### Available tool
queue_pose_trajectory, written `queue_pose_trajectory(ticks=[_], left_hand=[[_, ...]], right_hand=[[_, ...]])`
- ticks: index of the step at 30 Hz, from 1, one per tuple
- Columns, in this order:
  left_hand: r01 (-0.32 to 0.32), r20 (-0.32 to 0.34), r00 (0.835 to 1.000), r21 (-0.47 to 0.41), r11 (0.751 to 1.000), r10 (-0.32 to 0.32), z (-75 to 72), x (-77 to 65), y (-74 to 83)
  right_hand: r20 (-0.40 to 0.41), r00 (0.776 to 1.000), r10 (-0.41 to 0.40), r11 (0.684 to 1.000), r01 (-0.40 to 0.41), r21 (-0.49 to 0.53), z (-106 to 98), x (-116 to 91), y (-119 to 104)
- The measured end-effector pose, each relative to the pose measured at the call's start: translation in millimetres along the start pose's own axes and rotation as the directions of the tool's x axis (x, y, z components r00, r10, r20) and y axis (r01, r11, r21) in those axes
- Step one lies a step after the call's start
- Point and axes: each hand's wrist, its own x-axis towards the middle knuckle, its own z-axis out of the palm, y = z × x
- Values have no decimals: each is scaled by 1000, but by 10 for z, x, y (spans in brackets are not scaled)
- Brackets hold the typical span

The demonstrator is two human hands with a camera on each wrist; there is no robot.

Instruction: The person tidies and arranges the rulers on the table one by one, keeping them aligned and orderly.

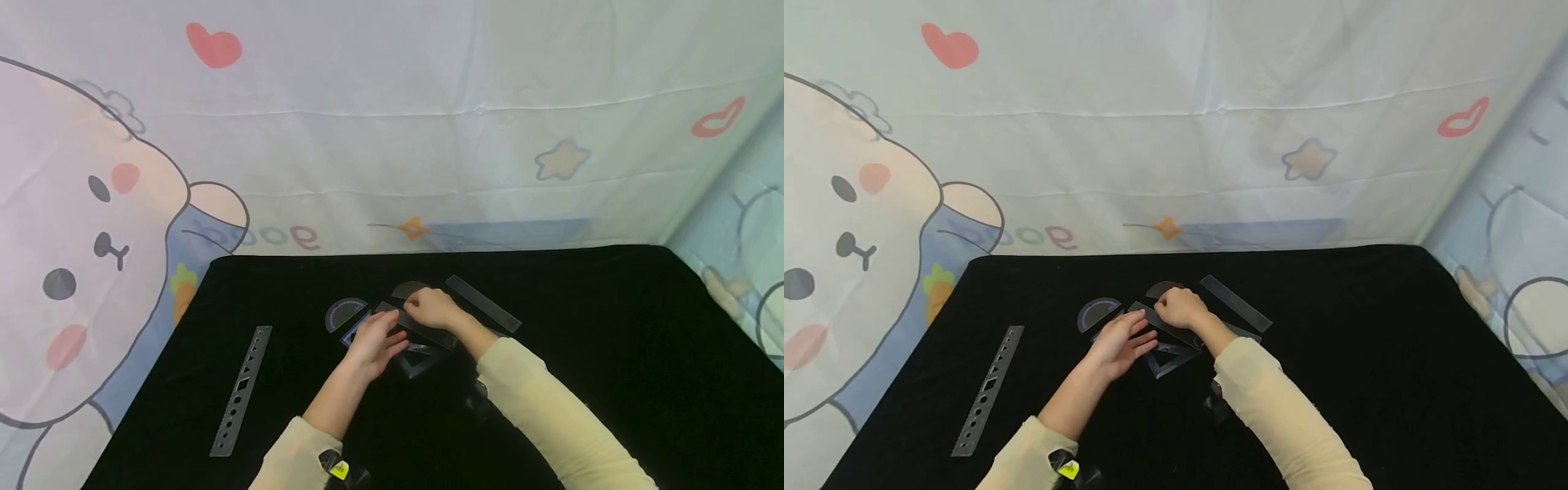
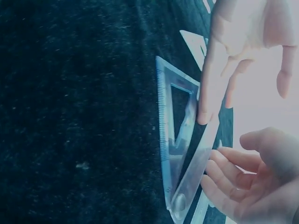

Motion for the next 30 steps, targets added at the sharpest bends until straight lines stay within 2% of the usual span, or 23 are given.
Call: queue_pose_trajectory(ticks=[3,7,10,14,19,30], left_hand=[[-6,11,1000,-19,1000,6,6,14,-5],[-10,20,1000,-35,999,11,8,25,-8],[-6,17,1000,-40,999,7,15,31,-6],[0,3,1000,-46,999,0,29,39,-5],[-4,-18,1000,-42,999,3,47,45,-21],[-57,2,998,-31,998,57,119,40,-15]], right_hand=[[31,1000,1,1000,-2,21,-22,2,8],[93,994,51,988,-63,139,-24,8,29],[133,986,97,956,-129,262,-17,6,49],[152,981,124,919,-171,356,-8,5,70],[148,978,145,895,-194,402,3,4,97],[109,989,97,906,-133,402,-8,10,90]])
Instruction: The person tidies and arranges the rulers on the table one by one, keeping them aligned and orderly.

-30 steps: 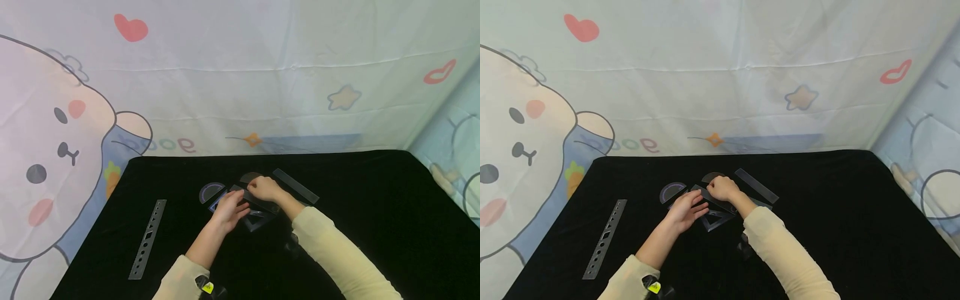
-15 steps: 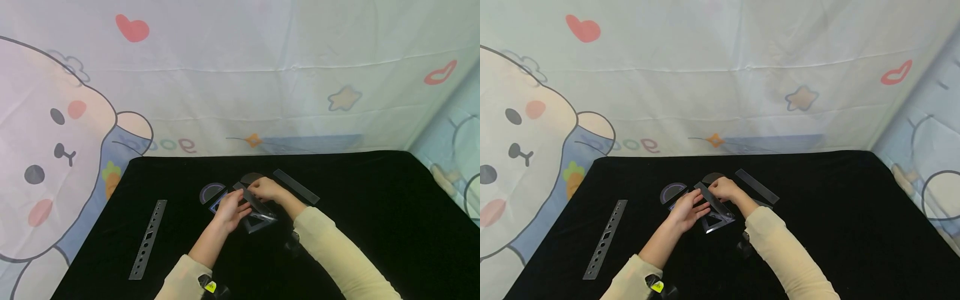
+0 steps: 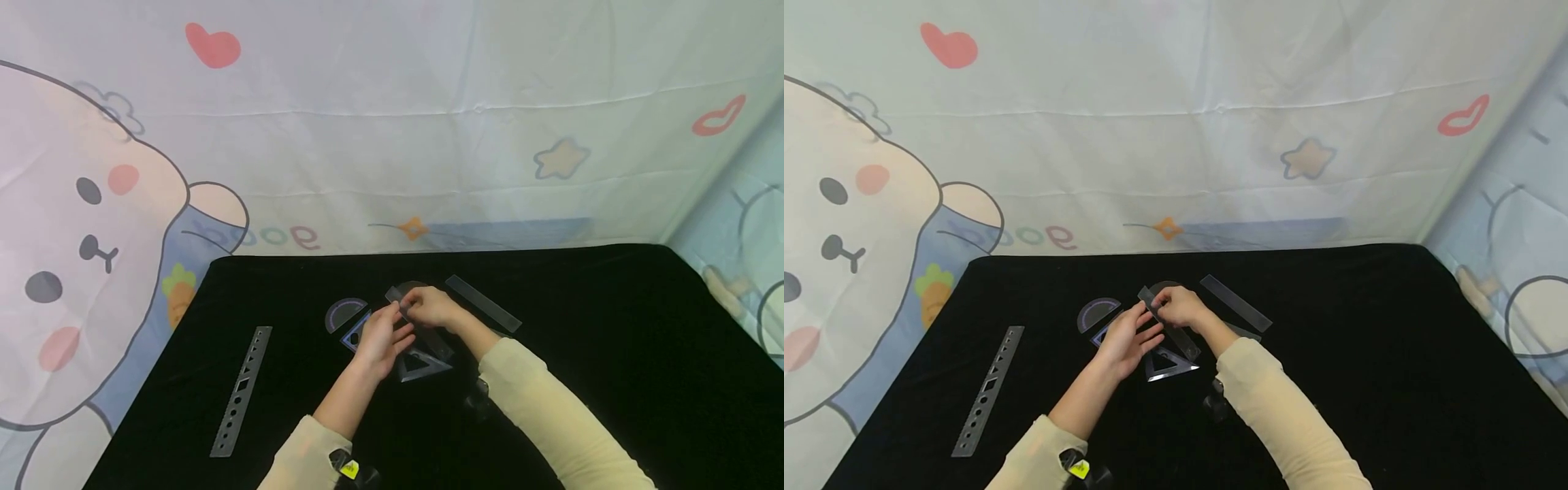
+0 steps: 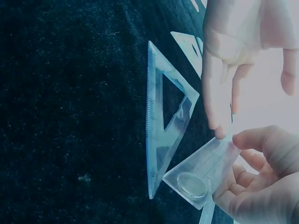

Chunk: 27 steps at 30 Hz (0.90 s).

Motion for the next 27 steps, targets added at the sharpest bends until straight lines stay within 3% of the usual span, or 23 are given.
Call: queue_pose_trajectory(ticks=[13,21,27], left_hand=[[32,-28,999,41,999,-30,-28,17,-15],[-22,10,1000,118,993,21,-78,-15,-63],[-42,-46,998,220,975,53,-147,17,-81]], right_hand=[[7,1000,17,987,-18,162,-49,6,-36],[11,1000,7,959,-10,285,-13,12,-82],[17,1000,2,946,-8,325,22,-14,-128]])
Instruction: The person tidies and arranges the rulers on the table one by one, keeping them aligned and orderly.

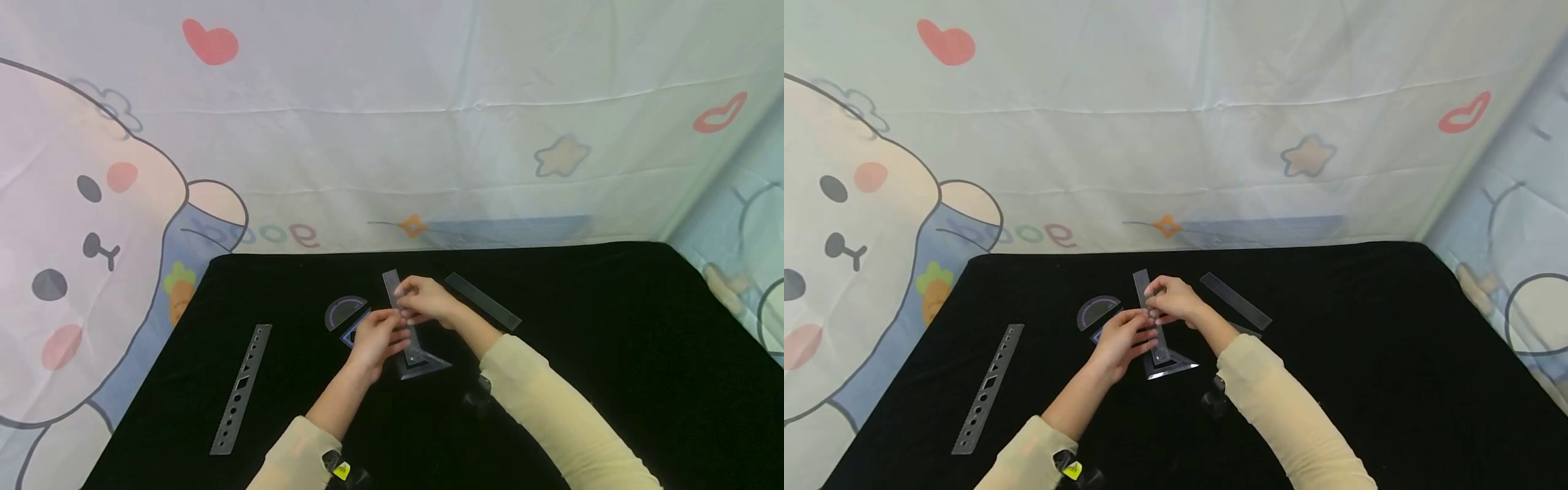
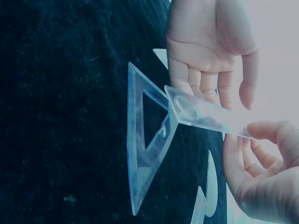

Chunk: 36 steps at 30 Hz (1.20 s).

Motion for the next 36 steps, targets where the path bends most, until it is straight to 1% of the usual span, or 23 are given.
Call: queue_pose_trajectory(ticks=[4,8,11,17,24,28,36], left_hand=[[-6,-29,1000,53,999,8,-45,11,-11],[-28,-43,999,109,994,32,-98,10,-27],[-46,-42,998,139,989,52,-143,4,-36],[-55,-37,997,187,981,62,-246,-29,-24],[-62,-33,997,220,974,70,-395,-112,44],[-50,-47,997,235,971,63,-478,-138,70],[-33,-53,997,264,964,49,-611,-206,100]], right_hand=[[-9,1000,-8,1000,8,3,46,-19,-10],[-20,1000,-12,1000,12,20,94,-31,-12],[-26,1000,-16,999,17,39,138,-38,-12],[-53,998,-24,998,27,56,242,-69,-25],[-31,998,-62,996,63,56,355,-108,-77],[-23,997,-76,994,78,81,410,-107,-99],[-48,995,-89,984,96,150,514,-75,-116]])
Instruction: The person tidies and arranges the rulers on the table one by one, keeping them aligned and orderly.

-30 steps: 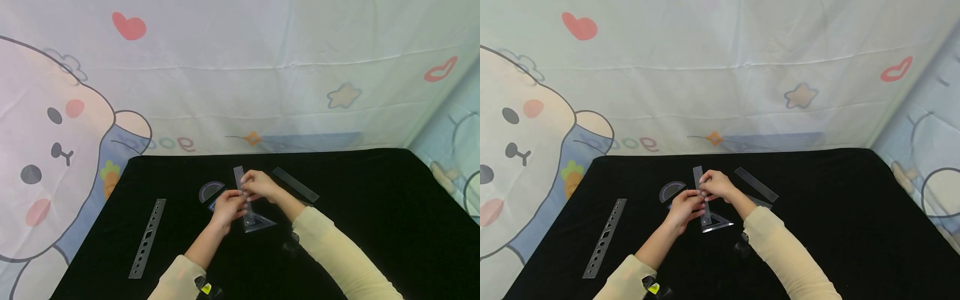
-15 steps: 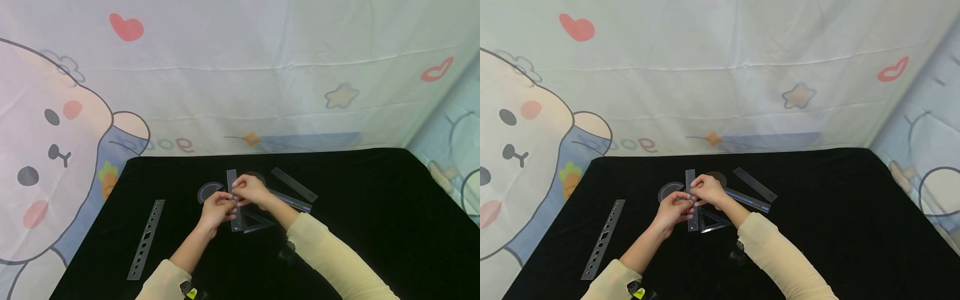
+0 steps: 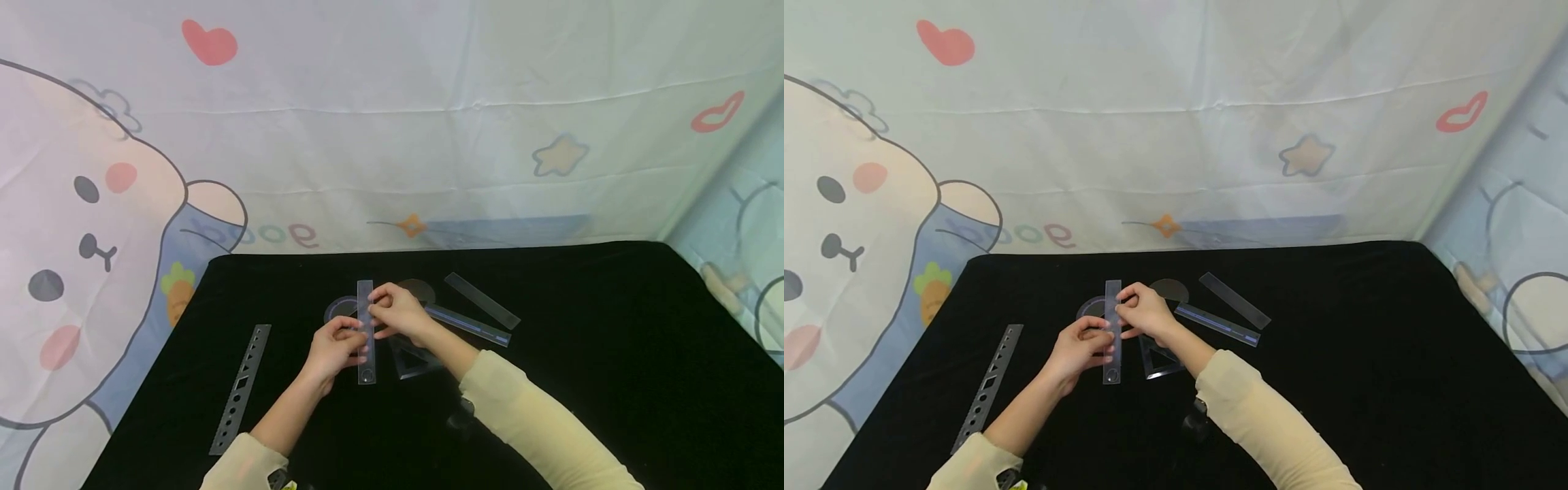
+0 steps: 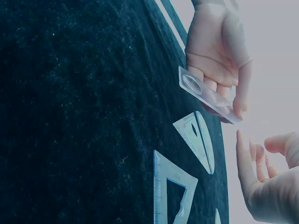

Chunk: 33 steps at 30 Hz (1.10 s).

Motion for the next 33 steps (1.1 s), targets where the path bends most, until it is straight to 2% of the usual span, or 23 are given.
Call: queue_pose_trajectory(ticks=[9,15,18,26,33], left_hand=[[8,44,999,38,999,-10,-105,-93,-11],[-2,59,998,50,999,-1,-181,-165,-45],[-14,66,998,59,998,10,-224,-198,-73],[-37,80,996,88,995,30,-348,-276,-158],[-33,69,997,156,987,22,-465,-353,-175]], right_hand=[[-32,999,-2,995,5,96,36,-10,-23],[-58,998,-16,990,24,137,121,-190,-194],[-67,997,-31,989,41,143,172,-227,-202],[-71,997,-27,984,39,172,330,-57,89],[-80,997,-19,984,32,173,478,-94,101]])
